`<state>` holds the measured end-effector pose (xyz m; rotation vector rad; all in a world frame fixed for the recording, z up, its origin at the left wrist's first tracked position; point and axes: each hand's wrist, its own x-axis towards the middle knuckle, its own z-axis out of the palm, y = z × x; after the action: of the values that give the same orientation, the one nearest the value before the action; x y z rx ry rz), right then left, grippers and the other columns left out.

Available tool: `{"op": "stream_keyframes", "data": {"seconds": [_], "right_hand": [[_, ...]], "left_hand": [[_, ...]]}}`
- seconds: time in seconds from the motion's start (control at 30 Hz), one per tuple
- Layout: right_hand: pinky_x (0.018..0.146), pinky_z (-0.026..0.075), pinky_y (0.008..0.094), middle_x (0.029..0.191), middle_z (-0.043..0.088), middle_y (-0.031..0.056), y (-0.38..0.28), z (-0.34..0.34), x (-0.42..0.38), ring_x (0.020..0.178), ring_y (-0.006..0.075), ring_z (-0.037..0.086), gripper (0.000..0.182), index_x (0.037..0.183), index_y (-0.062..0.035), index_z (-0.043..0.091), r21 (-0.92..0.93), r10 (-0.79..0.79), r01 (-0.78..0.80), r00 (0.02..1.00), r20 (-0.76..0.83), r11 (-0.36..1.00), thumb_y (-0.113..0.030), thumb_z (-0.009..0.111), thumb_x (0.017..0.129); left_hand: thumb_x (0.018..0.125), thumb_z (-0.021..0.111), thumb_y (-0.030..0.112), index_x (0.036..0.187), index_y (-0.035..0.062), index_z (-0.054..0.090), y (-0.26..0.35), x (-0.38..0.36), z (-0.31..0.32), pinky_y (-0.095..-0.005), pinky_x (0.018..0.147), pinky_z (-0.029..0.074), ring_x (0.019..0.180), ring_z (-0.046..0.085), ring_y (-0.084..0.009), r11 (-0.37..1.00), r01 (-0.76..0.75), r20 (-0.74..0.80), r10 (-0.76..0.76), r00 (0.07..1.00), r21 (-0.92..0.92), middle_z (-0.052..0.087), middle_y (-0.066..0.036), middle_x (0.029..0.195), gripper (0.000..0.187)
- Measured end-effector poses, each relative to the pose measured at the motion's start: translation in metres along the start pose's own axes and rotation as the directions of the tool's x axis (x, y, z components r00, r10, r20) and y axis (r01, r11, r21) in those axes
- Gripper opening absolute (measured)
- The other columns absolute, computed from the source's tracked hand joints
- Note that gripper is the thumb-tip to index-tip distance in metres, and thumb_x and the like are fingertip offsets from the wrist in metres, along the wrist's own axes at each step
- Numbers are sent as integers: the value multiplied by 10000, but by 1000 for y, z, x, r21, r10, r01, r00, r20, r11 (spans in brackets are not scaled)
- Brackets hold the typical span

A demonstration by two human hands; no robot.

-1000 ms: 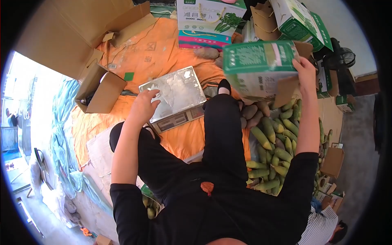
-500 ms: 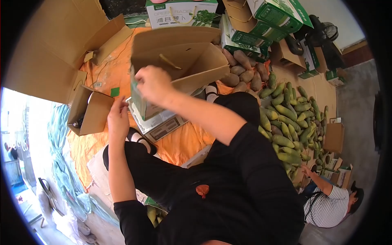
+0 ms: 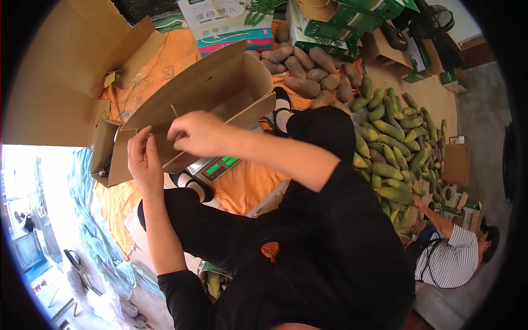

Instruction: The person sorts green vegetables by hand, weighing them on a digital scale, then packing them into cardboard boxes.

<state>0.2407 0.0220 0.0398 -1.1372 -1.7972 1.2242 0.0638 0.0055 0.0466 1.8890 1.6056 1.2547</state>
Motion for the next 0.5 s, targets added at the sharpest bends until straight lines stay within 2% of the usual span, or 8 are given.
{"op": "stream_keyframes", "data": {"seconds": [0.07,0.1,0.13,0.2,0.27,0.33,0.4,0.5], "right_hand": [[724,509,356,859,678,135,-16,-56,-23,784,255,652,234,906,-43,680,-46,-16,14,999,-37,999,-181,654,719],[723,508,339,852,680,126,-16,-81,-35,778,228,653,237,916,-36,679,-63,-23,17,994,-103,998,-181,655,730],[722,507,322,845,683,118,-13,-106,-47,771,202,654,241,927,-29,678,-81,-29,15,985,-172,997,-181,655,742],[724,503,294,849,684,86,0,-154,-79,779,154,642,247,976,-29,671,-50,44,-63,947,-320,997,-180,647,781],[681,478,247,857,638,16,29,-188,-116,755,96,574,247,1057,-20,641,-69,43,-87,877,-479,994,-126,614,835],[731,498,284,922,674,69,63,-211,-162,838,137,619,265,1046,-28,647,-125,185,-306,804,-565,944,-169,622,823],[737,493,295,914,668,82,104,-218,-209,834,149,612,266,1043,-30,649,-3,408,-514,686,-602,858,-166,625,816],[751,492,344,908,663,146,197,-210,-288,852,257,629,258,1005,-24,652,-90,484,-692,585,-650,716,-172,632,794]], "left_hand": [[898,560,84,1077,30,616,0,0,5,-253,701,451,796,552,-146,997,-64,198,56,979,33,573,-56,923,195],[869,590,95,1111,43,608,-3,0,10,-276,714,462,799,564,-183,993,-109,271,95,958,35,572,-83,941,248],[869,590,95,1111,43,608,0,-3,15,-276,714,462,799,564,-183,994,-108,298,97,950,19,572,-83,941,248],[841,616,103,1135,53,600,11,-6,22,-300,728,475,842,577,-201,998,-18,474,-14,880,62,580,-92,966,299],[807,646,115,1160,60,589,13,-9,29,-323,742,484,901,584,-221,996,-49,537,3,843,72,584,-101,986,362],[797,645,97,1181,74,581,20,-10,35,-316,784,466,908,574,-199,984,-105,590,0,807,144,570,-84,958,390],[765,675,111,1190,87,578,21,-12,40,-335,784,466,922,578,-225,979,-119,621,-12,784,168,575,-97,976,436],[748,691,116,1189,76,573,15,-15,46,-344,779,468,922,576,-231,967,-184,673,19,740,175,577,-103,977,458]]}}
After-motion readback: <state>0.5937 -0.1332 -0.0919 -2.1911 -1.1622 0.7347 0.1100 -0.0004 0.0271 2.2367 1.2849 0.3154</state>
